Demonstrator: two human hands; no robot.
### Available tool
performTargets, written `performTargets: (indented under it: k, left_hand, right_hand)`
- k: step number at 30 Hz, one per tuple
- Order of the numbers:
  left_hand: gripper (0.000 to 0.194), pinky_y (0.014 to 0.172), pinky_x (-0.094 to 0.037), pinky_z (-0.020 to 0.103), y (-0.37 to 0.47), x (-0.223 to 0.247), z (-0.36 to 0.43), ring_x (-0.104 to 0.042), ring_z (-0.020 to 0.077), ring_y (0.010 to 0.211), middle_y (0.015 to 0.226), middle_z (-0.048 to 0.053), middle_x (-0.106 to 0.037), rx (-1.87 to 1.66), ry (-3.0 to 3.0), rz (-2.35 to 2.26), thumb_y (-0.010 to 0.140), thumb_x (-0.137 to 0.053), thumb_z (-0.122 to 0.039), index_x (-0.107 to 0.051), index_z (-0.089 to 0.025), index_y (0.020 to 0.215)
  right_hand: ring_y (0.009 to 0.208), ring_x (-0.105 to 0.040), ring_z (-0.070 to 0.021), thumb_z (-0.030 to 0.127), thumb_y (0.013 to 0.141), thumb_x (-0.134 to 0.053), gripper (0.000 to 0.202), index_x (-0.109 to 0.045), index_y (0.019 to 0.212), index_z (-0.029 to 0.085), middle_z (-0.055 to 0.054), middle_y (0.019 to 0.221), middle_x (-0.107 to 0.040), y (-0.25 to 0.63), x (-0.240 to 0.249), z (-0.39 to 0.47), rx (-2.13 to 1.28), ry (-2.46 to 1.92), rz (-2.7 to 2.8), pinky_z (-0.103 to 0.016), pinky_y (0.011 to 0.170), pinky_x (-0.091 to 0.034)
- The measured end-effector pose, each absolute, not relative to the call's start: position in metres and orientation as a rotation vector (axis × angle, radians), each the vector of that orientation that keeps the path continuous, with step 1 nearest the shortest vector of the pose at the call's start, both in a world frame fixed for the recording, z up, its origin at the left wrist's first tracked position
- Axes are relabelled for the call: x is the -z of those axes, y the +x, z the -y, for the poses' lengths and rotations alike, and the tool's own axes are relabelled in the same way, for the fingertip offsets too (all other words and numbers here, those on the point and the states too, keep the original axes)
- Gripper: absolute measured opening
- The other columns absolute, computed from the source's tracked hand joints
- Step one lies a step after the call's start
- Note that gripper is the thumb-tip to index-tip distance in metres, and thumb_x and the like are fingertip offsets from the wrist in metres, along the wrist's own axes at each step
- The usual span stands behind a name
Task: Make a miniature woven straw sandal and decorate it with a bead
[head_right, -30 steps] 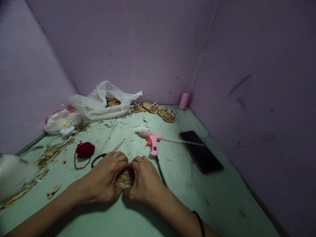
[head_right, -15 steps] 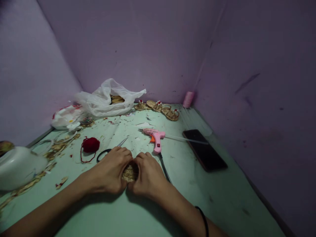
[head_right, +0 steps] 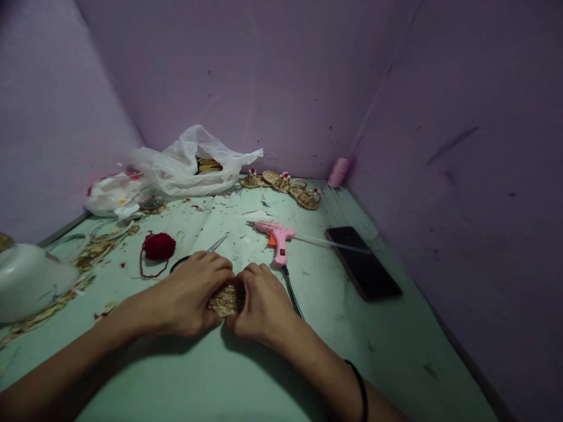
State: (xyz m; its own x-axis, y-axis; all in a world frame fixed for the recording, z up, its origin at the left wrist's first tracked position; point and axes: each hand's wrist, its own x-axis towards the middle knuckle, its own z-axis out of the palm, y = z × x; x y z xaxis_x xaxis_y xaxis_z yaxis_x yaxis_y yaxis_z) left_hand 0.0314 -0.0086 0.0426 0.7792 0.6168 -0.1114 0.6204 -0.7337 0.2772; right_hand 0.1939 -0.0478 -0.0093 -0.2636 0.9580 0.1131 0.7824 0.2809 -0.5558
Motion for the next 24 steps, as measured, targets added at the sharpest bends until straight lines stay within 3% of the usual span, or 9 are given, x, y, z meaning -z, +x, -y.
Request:
performTargets:
  k: [4,9,15,19,24]
  left_hand:
    - [0.074,0.095,-0.035,0.039,-0.006,-0.068,0.005,-0.04,0.0281,0.119,0.136,0.011,-0.04,-0.239,2.479,-1.114,0.067,-0.062,-0.043,-0.036,-0.019,0.132]
    - [0.042,0.079,-0.044,0.029,-0.02,-0.064,-0.007,-0.059,0.0207,0.09,0.103,0.004,-0.065,-0.402,2.26,-1.307,0.072,-0.057,-0.038,-0.059,-0.021,0.11]
    - [0.024,0.056,-0.038,0.024,0.001,-0.041,-0.009,-0.057,0.0162,0.062,0.068,0.003,-0.066,0.037,2.286,-1.367,0.07,-0.05,-0.021,-0.068,-0.018,0.085]
    - [0.023,0.052,-0.033,0.023,0.009,-0.032,-0.009,-0.054,0.0151,0.057,0.062,0.004,-0.063,0.081,2.286,-1.412,0.067,-0.049,-0.017,-0.068,-0.016,0.08]
    - [0.026,0.057,-0.036,0.024,0.007,-0.033,-0.006,-0.056,0.0158,0.063,0.07,0.004,-0.065,-0.028,2.252,-1.452,0.067,-0.052,-0.021,-0.067,-0.016,0.088]
  right_hand:
    - [0.075,-0.045,-0.0191,0.022,0.053,-0.06,0.026,-0.055,0.078,0.017,-0.004,0.08,-0.053,0.195,0.008,0.05,-0.555,-1.563,2.133,-0.029,0.066,-0.037]
    - [0.076,-0.045,-0.0197,0.023,0.053,-0.058,0.029,-0.055,0.081,0.017,-0.005,0.082,-0.053,0.191,0.005,0.052,-0.492,-1.602,2.14,-0.029,0.066,-0.037]
    - [0.074,-0.045,-0.0196,0.026,0.053,-0.057,0.027,-0.053,0.078,0.017,-0.005,0.081,-0.054,0.188,0.006,0.051,-0.423,-1.639,2.178,-0.029,0.062,-0.035]
    - [0.073,-0.044,-0.019,0.026,0.054,-0.055,0.024,-0.052,0.077,0.017,-0.005,0.079,-0.054,0.186,0.007,0.052,-0.348,-1.622,2.195,-0.029,0.062,-0.034]
    - [0.07,-0.044,-0.0173,0.027,0.053,-0.057,0.025,-0.052,0.075,0.018,-0.004,0.077,-0.054,0.187,0.006,0.051,-0.368,-1.65,2.198,-0.027,0.057,-0.032]
